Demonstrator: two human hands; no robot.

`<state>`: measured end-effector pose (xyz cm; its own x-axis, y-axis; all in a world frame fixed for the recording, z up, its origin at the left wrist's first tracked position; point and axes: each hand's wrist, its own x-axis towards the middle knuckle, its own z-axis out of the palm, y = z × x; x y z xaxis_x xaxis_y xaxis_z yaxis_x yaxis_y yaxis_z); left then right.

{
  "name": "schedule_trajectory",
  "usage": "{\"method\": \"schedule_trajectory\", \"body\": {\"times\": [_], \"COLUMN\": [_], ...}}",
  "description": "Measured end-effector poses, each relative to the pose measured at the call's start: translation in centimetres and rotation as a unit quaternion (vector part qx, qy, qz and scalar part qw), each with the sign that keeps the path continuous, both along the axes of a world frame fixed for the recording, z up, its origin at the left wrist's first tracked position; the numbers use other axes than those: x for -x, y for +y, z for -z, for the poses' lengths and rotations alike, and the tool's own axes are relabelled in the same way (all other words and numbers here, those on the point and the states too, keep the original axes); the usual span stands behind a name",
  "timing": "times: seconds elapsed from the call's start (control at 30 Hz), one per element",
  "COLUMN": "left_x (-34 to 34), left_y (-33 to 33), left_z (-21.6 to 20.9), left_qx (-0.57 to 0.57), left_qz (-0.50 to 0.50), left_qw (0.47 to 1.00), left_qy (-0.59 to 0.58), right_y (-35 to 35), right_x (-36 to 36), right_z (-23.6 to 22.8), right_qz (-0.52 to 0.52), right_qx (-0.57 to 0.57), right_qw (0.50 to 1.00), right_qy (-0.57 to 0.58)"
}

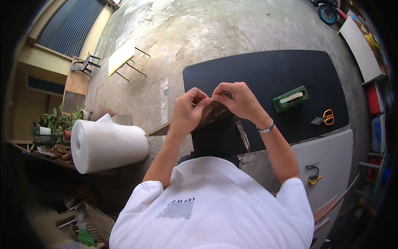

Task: The person cuts a piece of cardboard, places a decorative copper artwork on it, and secures the edges using a stapler. They fold the cardboard edges over the artwork and staple them repeatedly to attach the backing.

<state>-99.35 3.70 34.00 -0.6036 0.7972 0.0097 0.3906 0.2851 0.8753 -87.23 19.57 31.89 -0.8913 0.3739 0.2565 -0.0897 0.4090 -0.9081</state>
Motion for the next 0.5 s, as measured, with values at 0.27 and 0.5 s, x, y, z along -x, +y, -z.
{"method": "schedule_trajectory", "body": {"times": [0.27,0.5], "left_x": [6.6,9.7], "left_y": [4.6,6.2], "left_z": [-3.7,-0.6], "left_qx": [0.155,0.142], "left_qz": [0.433,0.565], "left_qw": [0.881,0.811], "left_qy": [0.107,-0.055], "right_y": [1.1,0.5], "right_x": [0.2,-4.1], "right_z": [0.1,9.8], "right_qz": [-0.046,0.423], "right_qx": [0.043,0.004], "right_qw": [0.998,0.905], "right_qy": [-0.023,-0.038]}}
